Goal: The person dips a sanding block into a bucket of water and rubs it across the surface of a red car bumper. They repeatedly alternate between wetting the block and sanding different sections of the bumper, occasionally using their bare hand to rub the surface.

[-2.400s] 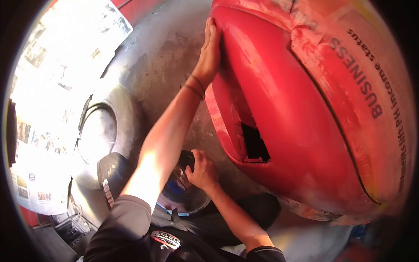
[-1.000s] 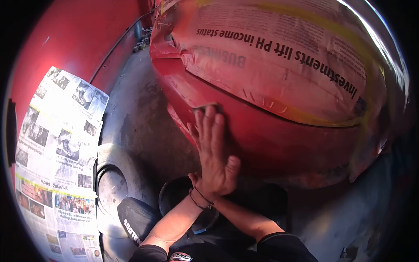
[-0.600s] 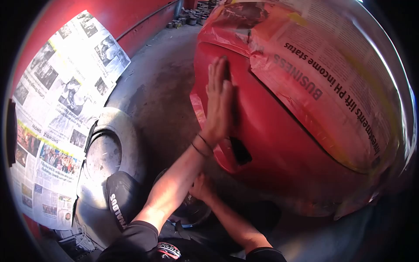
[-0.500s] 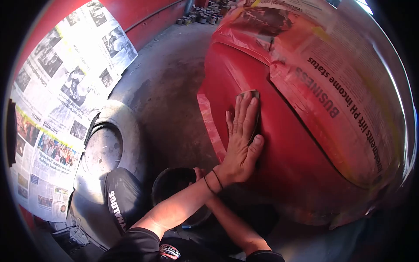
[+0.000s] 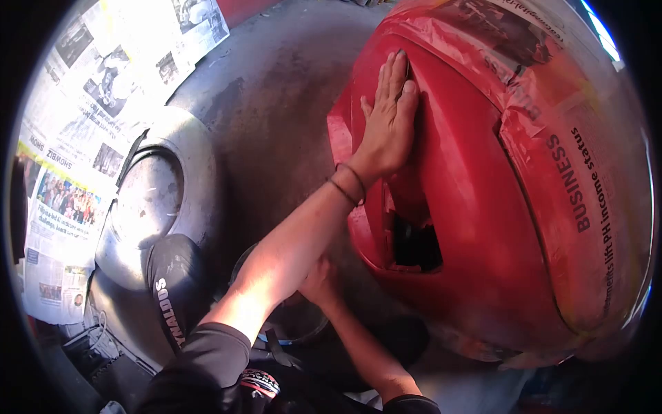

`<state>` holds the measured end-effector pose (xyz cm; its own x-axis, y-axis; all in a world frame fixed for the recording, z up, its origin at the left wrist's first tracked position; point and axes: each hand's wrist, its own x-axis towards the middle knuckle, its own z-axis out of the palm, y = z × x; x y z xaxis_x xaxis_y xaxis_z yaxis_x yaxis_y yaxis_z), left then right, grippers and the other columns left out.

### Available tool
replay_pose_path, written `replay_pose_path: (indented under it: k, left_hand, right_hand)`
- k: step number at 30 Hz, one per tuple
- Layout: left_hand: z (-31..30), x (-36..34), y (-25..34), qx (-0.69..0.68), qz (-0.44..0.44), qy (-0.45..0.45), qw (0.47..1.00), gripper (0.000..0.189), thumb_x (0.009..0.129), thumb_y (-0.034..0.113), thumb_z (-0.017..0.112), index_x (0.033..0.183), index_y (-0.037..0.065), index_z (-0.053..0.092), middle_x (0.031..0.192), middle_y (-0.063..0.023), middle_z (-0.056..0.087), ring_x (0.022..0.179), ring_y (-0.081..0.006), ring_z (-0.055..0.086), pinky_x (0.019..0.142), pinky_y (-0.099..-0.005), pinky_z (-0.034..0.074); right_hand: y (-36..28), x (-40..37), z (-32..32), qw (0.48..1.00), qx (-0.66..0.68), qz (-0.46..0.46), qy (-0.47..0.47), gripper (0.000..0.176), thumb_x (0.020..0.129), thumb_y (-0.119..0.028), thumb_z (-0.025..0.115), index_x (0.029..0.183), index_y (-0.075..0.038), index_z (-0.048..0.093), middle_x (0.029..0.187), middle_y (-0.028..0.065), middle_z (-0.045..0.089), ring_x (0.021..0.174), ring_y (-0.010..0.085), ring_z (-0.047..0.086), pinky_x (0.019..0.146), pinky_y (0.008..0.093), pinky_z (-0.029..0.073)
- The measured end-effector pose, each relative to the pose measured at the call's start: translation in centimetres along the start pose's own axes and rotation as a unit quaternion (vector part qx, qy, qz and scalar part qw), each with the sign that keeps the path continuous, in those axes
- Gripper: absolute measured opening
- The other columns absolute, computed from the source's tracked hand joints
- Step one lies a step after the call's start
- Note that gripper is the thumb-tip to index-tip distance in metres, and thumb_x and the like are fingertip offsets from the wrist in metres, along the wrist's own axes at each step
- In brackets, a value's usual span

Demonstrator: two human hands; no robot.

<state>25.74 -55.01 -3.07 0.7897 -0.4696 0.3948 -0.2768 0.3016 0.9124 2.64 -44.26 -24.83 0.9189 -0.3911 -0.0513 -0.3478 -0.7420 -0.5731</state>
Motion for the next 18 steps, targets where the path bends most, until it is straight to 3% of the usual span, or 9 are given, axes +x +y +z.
replay_pose_path:
  k: [3, 5, 6, 8, 11, 12, 15, 16, 18]
  left_hand:
    - [-0.6, 4.4, -2.6, 0.016, -0.023, 0.008, 1.0, 0.078, 0.116, 0.059, 0.023, 0.179, 0.014, 0.013, 0.188, -0.0111, 0.01, 0.173, -0.0316, 0.003, 0.131, -0.0721, -0.003]
    - [-0.7, 6.5, -4.0, -0.011, -0.01, 0.068, 0.998, 0.072, 0.113, 0.039, 0.042, 0.173, 0.003, 0.026, 0.185, -0.0204, 0.012, 0.169, -0.0478, 0.014, 0.123, -0.0843, 0.017]
    - [-0.9, 4.5, -4.3, -0.025, -0.028, 0.025, 0.999, 0.076, 0.117, 0.057, 0.025, 0.179, 0.015, 0.013, 0.187, -0.0113, 0.011, 0.173, -0.0313, 0.003, 0.132, -0.0718, -0.003]
    - [-0.3, -1.8, -5.6, 0.002, -0.014, 0.026, 1.0, 0.075, 0.118, 0.053, 0.028, 0.18, 0.014, 0.011, 0.188, -0.0116, 0.007, 0.173, -0.0318, 0.001, 0.132, -0.0703, -0.003]
    - [0.9, -13.5, -7.7, -0.011, -0.083, -0.021, 0.996, 0.075, 0.119, 0.049, 0.03, 0.18, 0.012, 0.006, 0.188, -0.0122, 0.0, 0.173, -0.0335, -0.003, 0.132, -0.0678, -0.002]
    - [1.0, -15.8, -8.1, 0.016, -0.086, -0.042, 0.995, 0.075, 0.119, 0.048, 0.029, 0.18, 0.011, 0.004, 0.188, -0.0124, -0.002, 0.173, -0.034, -0.004, 0.133, -0.0671, -0.002]
    - [-0.3, -11.9, -8.0, -0.034, -0.076, -0.029, 0.996, 0.075, 0.119, 0.047, 0.029, 0.18, 0.012, 0.004, 0.188, -0.0128, -0.002, 0.173, -0.0351, -0.004, 0.133, -0.0657, -0.002]
    - [-0.7, -8.3, -9.2, -0.04, -0.042, -0.004, 0.998, 0.074, 0.119, 0.047, 0.03, 0.18, 0.011, 0.008, 0.188, -0.0135, 0.003, 0.173, -0.0345, -0.001, 0.133, -0.0651, -0.002]
    - [-2.8, -2.2, -9.3, 0.008, 0.015, -0.011, 1.0, 0.073, 0.119, 0.047, 0.031, 0.179, 0.01, 0.012, 0.188, -0.0139, 0.009, 0.173, -0.0333, 0.002, 0.134, -0.0633, -0.001]
  right_hand:
    - [1.4, -0.6, 0.8, 0.998, -0.011, -0.05, 0.024, 0.065, 0.087, -0.026, 0.085, 0.142, -0.001, 0.059, 0.132, 0.0308, 0.066, 0.114, 0.0528, 0.07, 0.095, 0.0582, 0.06]
    - [-0.6, 0.0, -0.9, 0.996, 0.073, 0.031, -0.043, 0.06, 0.087, -0.027, 0.085, 0.136, 0.0, 0.063, 0.128, 0.0293, 0.069, 0.114, 0.053, 0.07, 0.095, 0.0571, 0.06]
    - [0.1, -1.0, 0.5, 0.995, 0.073, 0.033, -0.054, 0.06, 0.087, -0.027, 0.085, 0.136, 0.0, 0.063, 0.128, 0.0293, 0.069, 0.114, 0.053, 0.07, 0.095, 0.0571, 0.06]
    - [1.9, -2.2, 3.9, 0.987, 0.015, -0.042, 0.152, 0.05, 0.092, -0.025, 0.086, 0.133, -0.004, 0.068, 0.128, 0.0192, 0.073, 0.115, 0.0317, 0.071, 0.098, 0.0501, 0.056]
    - [2.0, 0.2, 1.5, 0.996, -0.01, -0.073, 0.05, 0.059, 0.086, -0.024, 0.085, 0.136, -0.003, 0.062, 0.126, 0.0234, 0.069, 0.11, 0.036, 0.065, 0.095, 0.0471, 0.053]
    - [2.0, -0.3, 1.8, 0.999, 0.028, -0.011, 0.034, 0.064, 0.086, -0.025, 0.084, 0.14, -0.004, 0.059, 0.127, 0.0243, 0.066, 0.127, 0.033, 0.059, 0.107, 0.0465, 0.049]
    - [5.0, -0.9, 5.5, 0.978, 0.162, 0.129, 0.022, 0.069, 0.087, -0.034, 0.088, 0.14, -0.002, 0.057, 0.123, 0.0189, 0.068, 0.109, 0.0302, 0.068, 0.098, 0.0449, 0.055]
    - [1.4, -1.1, 0.4, 0.99, -0.059, 0.082, -0.101, 0.071, 0.088, -0.027, 0.082, 0.145, 0.0, 0.051, 0.123, 0.028, 0.063, 0.115, 0.051, 0.069, 0.099, 0.0589, 0.056]
    - [0.1, -0.5, 0.1, 0.994, -0.057, 0.071, -0.068, 0.073, 0.088, -0.028, 0.083, 0.146, 0.0, 0.05, 0.124, 0.0297, 0.064, 0.111, 0.053, 0.069, 0.095, 0.0606, 0.057]
